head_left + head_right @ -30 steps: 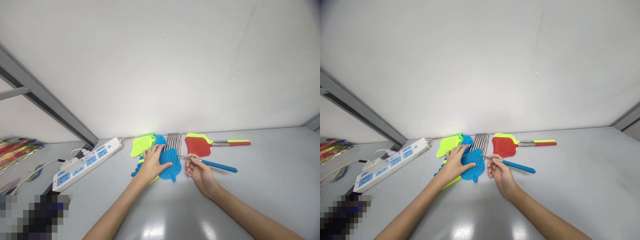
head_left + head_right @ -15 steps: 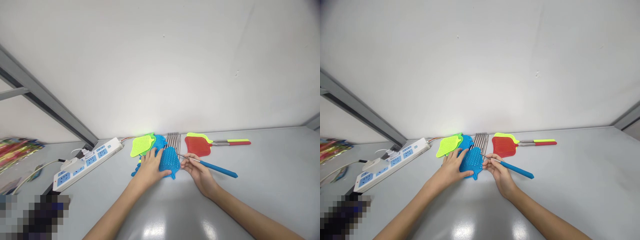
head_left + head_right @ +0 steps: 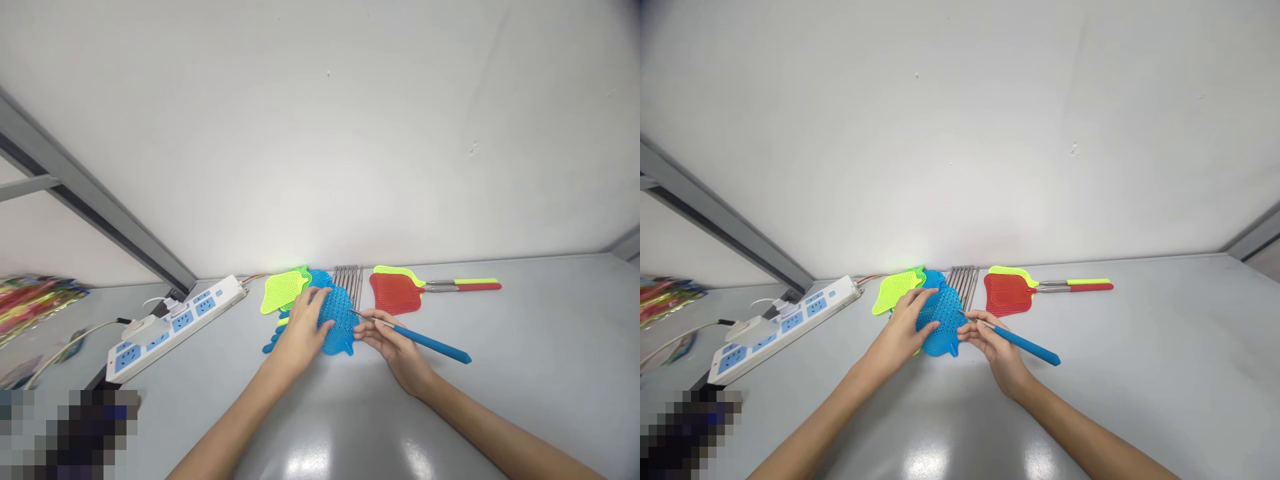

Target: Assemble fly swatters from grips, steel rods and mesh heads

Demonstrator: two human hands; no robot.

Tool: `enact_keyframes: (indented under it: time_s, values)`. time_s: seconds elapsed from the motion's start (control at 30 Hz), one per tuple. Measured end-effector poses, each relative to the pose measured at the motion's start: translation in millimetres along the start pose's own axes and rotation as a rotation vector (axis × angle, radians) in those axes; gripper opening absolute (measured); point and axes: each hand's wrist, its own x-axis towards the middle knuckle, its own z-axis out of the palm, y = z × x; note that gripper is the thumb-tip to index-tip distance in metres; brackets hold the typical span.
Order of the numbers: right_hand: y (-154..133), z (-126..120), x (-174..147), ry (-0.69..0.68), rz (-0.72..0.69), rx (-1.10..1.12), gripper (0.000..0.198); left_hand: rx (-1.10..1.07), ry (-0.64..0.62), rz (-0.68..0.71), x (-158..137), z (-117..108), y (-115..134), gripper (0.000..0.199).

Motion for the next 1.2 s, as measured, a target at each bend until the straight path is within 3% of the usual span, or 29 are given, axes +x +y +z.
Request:
enact_keyframes:
  time_s: [0.13,0.33,0.47,0.63,0.9,1.07,1.2]
  values:
    - [1,0,0,0.004,0.000,0.009,0.022,-0.235,0.049,-0.017,4,-12,9,0.034]
    - [0,-1,0,0.020,-0.047,0.028,0.022,-0.869,-0.002,-0.420,6,-15,11,0.035]
    - [-1,-1,1,0.106,-0.119,0.021,0.021,-1.142,-0.072,-0.500,5,-13,16,0.023]
    - [-2,-4,1,0.199,-0.180,-0.002,0.022,-1.297,0.029,-0.531,7,-10,17,0.026]
    - [-1,-8,4,0.258,-0.152,-0.046,0.028,-1.498,0.373,-0.607,16,-10,1,0.016]
    - [0,-4,3,0.187,-0.107,-0.210,0.031,-1.524,0.408,-0.529,12,1,10,0.017]
    - [1,-6,0,0.124,-0.119,-0.430,0.026,-1.544,0.341,-0.463,1,17,27,0.019]
